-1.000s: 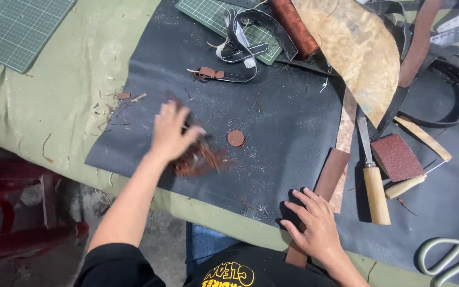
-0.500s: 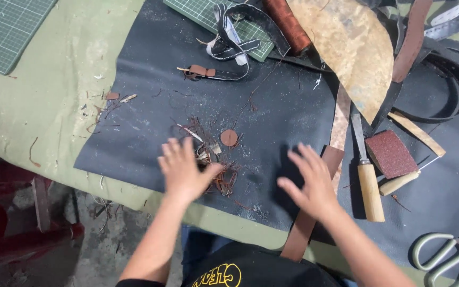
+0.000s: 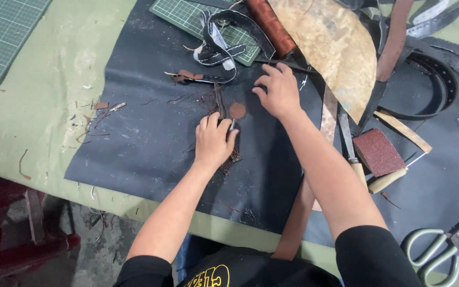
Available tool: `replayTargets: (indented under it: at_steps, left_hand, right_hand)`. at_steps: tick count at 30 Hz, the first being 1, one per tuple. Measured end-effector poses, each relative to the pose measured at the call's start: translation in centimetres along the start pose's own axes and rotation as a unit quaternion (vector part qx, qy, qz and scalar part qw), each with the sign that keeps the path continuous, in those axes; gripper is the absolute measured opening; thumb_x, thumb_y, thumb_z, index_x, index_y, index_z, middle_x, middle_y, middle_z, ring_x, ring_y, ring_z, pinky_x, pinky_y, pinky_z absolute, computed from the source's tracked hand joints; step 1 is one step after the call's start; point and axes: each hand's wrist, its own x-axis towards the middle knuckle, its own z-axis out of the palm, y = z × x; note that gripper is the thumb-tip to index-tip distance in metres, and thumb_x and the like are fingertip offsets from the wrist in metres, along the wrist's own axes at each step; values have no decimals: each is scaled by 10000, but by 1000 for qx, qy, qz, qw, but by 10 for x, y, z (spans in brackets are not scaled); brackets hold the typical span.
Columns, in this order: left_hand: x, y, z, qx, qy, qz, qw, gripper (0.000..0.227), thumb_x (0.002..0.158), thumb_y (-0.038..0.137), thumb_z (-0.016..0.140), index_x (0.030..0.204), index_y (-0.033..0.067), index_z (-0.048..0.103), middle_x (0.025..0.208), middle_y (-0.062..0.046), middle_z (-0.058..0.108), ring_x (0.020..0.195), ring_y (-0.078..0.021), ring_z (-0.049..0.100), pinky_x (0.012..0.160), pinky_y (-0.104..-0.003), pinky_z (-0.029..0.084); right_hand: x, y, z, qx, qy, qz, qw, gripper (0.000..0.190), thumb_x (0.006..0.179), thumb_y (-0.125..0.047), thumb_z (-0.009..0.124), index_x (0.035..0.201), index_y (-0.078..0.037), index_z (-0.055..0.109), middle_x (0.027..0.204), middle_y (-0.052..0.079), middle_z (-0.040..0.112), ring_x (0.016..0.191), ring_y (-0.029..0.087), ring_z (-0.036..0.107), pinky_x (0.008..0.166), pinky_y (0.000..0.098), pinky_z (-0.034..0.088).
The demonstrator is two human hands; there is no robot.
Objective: Organizing leather scraps, thread, and hand tools on a workbench in a leather workshop.
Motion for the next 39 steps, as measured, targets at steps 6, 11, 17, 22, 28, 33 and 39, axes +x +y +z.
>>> replayTargets:
  at_steps: [6, 11, 17, 22, 28, 33, 39]
  left_hand:
    - [4, -9, 15, 43, 51, 62, 996, 145, 987, 315, 588, 928, 183, 583, 822, 3, 524, 618, -202, 654, 500, -319, 536]
    - [-3, -16, 16, 82, 97, 108, 986, 140, 998, 345, 561, 944, 216, 555, 761, 33, 548, 570, -160, 667, 503, -260, 542]
    - [-8, -52, -26, 25, 132, 78, 988, 115, 1001, 305, 631, 987, 200, 674, 736, 10, 673, 628, -198, 708, 548, -293, 561]
    - [-12, -120, -131, 51, 231, 16, 972, 53, 1032, 165, 696, 980, 168, 707, 795, -44, 673, 751, -290, 707, 705, -386, 564]
    - [-24, -180, -179, 65, 265, 12, 962, 83, 1119, 72, 678, 1061, 29, 720, 946, -87, 725, 782, -276, 665, 659, -394, 517]
    - [-30, -204, -176, 72, 247, -16, 966, 83, 1106, 102, 657, 1061, 60, 713, 923, -72, 717, 763, -277, 647, 663, -395, 488]
    - [-39, -315, -190, 180, 259, -60, 947, 68, 1139, 126, 736, 1092, 78, 726, 970, -92, 772, 808, -296, 711, 689, -414, 541]
  right_hand:
    - [-23, 12, 33, -19, 81, -82, 993, 179, 992, -352, 671, 897, -201, 684, 919, -15, 671, 916, 207, 663, 748, 342, 546]
    - [-57, -8, 1, 12, 58, -81, 995, 190, 1017, -335, 641, 899, -187, 640, 792, -26, 644, 787, 173, 694, 690, 282, 567]
    - [-75, -26, -39, 184, 18, -13, 983, 69, 963, -160, 730, 934, -98, 734, 811, 79, 742, 812, 252, 743, 734, 324, 612]
    - [-59, -7, -29, 266, 102, 90, 954, 60, 965, -147, 775, 989, -97, 751, 838, 84, 740, 806, 246, 747, 693, 321, 607]
    - [-50, -30, -25, 170, -2, 64, 983, 487, 959, -445, 693, 1305, -103, 670, 1398, 179, 611, 1300, 375, 553, 1028, 542, 457]
    - [-65, -111, -36, -6, -204, 10, 979, 1012, 892, -794, 506, 1588, -91, 288, 1677, 259, 132, 1542, 473, 90, 1206, 626, 158]
    - [-97, -185, -36, 0, -312, -119, 942, 1132, 875, -864, 364, 1634, -63, 111, 1688, 269, 18, 1554, 443, 3, 1225, 587, 71]
